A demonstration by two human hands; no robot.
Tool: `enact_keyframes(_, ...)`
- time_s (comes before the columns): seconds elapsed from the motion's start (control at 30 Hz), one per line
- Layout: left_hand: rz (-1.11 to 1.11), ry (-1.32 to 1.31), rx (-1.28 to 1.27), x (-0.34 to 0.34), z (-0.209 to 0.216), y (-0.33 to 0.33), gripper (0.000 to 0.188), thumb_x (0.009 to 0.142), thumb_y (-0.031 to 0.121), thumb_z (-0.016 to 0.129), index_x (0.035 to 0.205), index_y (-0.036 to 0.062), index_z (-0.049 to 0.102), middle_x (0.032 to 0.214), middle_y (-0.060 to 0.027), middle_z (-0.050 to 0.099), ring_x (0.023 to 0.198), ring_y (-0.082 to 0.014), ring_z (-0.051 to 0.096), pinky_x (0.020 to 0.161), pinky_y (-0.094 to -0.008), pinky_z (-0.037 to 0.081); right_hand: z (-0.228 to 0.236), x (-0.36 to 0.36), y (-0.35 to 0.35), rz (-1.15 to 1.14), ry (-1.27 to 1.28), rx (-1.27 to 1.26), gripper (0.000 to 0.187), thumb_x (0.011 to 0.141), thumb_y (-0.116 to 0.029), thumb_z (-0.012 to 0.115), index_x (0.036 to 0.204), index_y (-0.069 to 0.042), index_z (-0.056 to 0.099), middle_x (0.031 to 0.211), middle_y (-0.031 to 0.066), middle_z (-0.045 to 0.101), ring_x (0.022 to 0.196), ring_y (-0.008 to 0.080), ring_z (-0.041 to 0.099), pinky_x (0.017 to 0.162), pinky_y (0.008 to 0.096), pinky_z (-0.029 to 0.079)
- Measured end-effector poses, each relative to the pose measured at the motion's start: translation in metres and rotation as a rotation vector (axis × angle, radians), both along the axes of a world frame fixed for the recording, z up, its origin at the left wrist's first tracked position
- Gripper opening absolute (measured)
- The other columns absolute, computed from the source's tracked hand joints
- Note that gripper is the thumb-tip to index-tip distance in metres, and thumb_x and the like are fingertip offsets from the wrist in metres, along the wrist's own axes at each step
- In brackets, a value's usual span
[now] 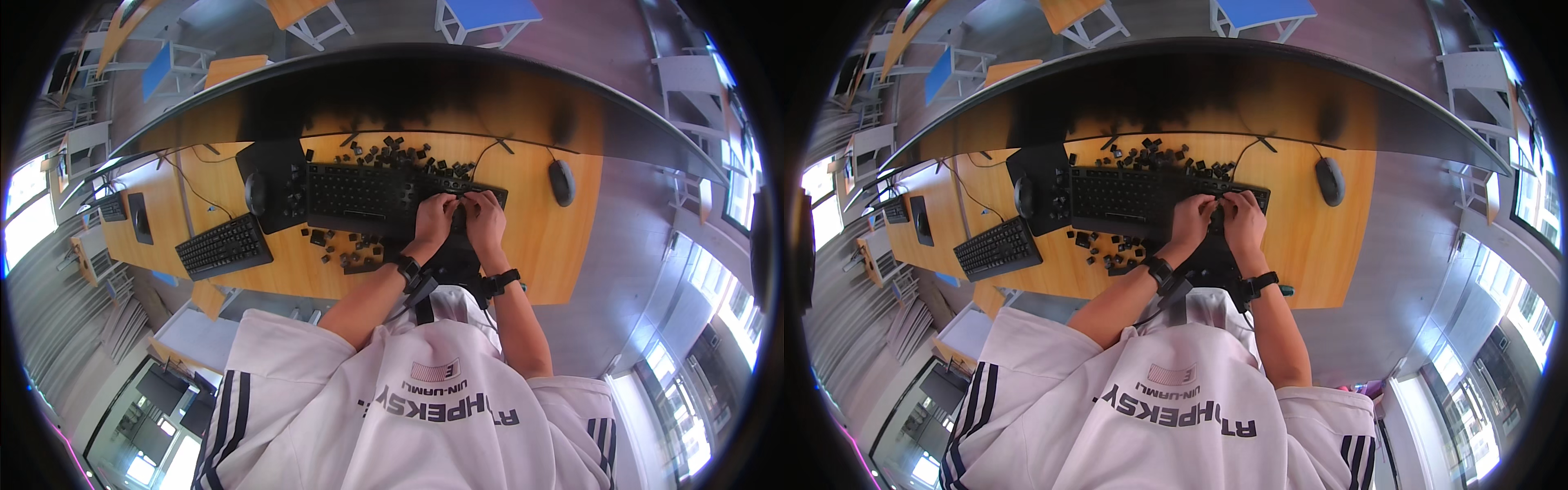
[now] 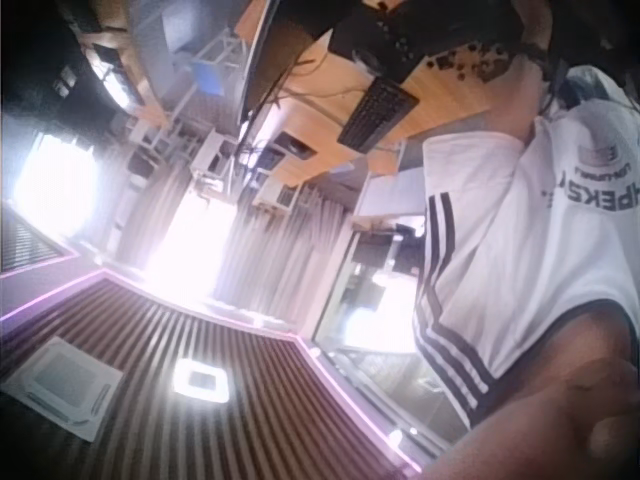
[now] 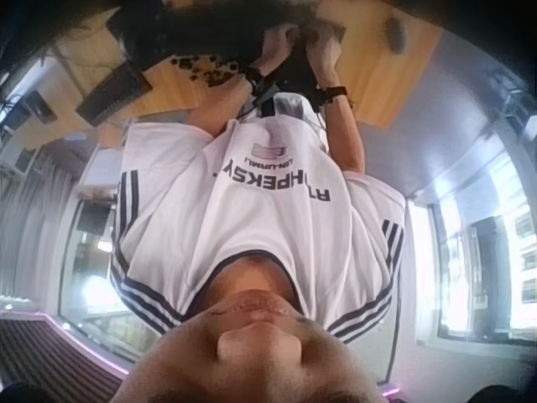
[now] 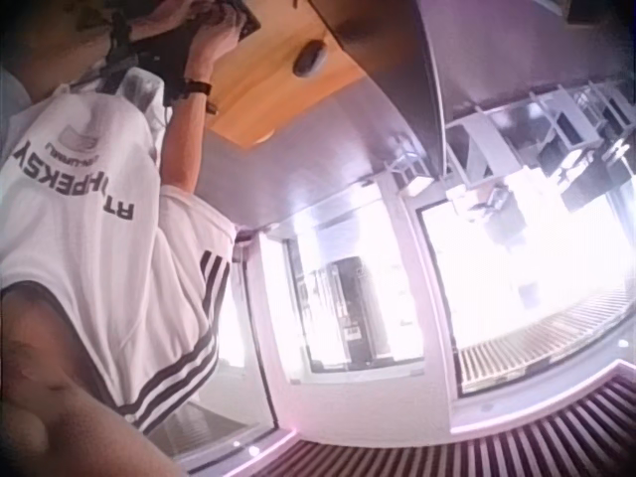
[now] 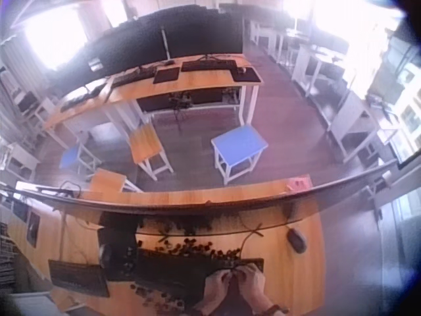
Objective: The person manually attaches keycaps to an empty keyboard base on a desk, handling small keycap pieces one at a time and pressing them into position.
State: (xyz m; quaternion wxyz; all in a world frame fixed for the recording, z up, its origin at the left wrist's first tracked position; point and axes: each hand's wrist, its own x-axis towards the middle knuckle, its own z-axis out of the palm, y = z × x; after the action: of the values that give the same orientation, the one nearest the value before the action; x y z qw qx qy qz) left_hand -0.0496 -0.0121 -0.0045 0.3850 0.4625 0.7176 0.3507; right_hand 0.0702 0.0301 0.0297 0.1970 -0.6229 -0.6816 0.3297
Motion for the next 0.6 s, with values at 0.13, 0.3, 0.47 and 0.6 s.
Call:
enact_keyframes(0.13, 0.011, -0.085, -0.136, 0.003, 0.007, 0.008, 0.01, 0.084, 0.009, 0.067, 0.088, -0.0004, 0.067, 0.083, -0.019, 0.066, 0.077, -0.0375, 0.064, 0.068, -0.0423, 0.052, -0.003, 0.003, 0.002, -0.045, 0.051, -0.035, 0.008, 0.084, -0.008, 0.068, 0.089, -0.002, 0.069, 0.083, 0.0124, 0.062, 0.07, 0.029, 0.064, 0.064, 0.0345, 0.05)
enact_keyframes(0.3, 0.036, -0.107, -0.121, 0.004, 0.001, 0.009, 0.011, 0.084, 0.009, 0.067, 0.086, -0.0015, 0.067, 0.079, -0.019, 0.066, 0.073, -0.0358, 0.065, 0.065, -0.0402, 0.052, -0.002, 0.002, 0.007, -0.034, 0.042, -0.05, 0.007, 0.083, -0.008, 0.069, 0.087, -0.002, 0.069, 0.082, 0.0125, 0.062, 0.07, 0.0295, 0.064, 0.063, 0.0357, 0.05)
enact_keyframes(0.47, 0.08, -0.238, -0.171, 0.003, 0.007, 0.011, 0.012, 0.086, 0.009, 0.067, 0.087, -0.0022, 0.066, 0.072, -0.0151, 0.066, 0.058, -0.0255, 0.066, 0.055, -0.0338, 0.051, -0.005, 0.003, 0.008, -0.068, 0.069, -0.066, 0.005, 0.081, -0.009, 0.07, 0.083, -0.004, 0.07, 0.079, 0.0112, 0.064, 0.069, 0.0287, 0.065, 0.062, 0.0361, 0.05)
enact_keyframes(0.6, 0.091, -0.278, -0.184, 0.001, 0.011, 0.013, 0.012, 0.088, 0.011, 0.067, 0.087, -0.0016, 0.067, 0.068, -0.0118, 0.065, 0.053, -0.0189, 0.064, 0.051, -0.0304, 0.049, -0.005, 0.004, 0.008, -0.095, 0.08, -0.081, 0.006, 0.081, -0.01, 0.07, 0.081, -0.004, 0.071, 0.077, 0.0094, 0.064, 0.069, 0.0272, 0.065, 0.061, 0.0347, 0.05)
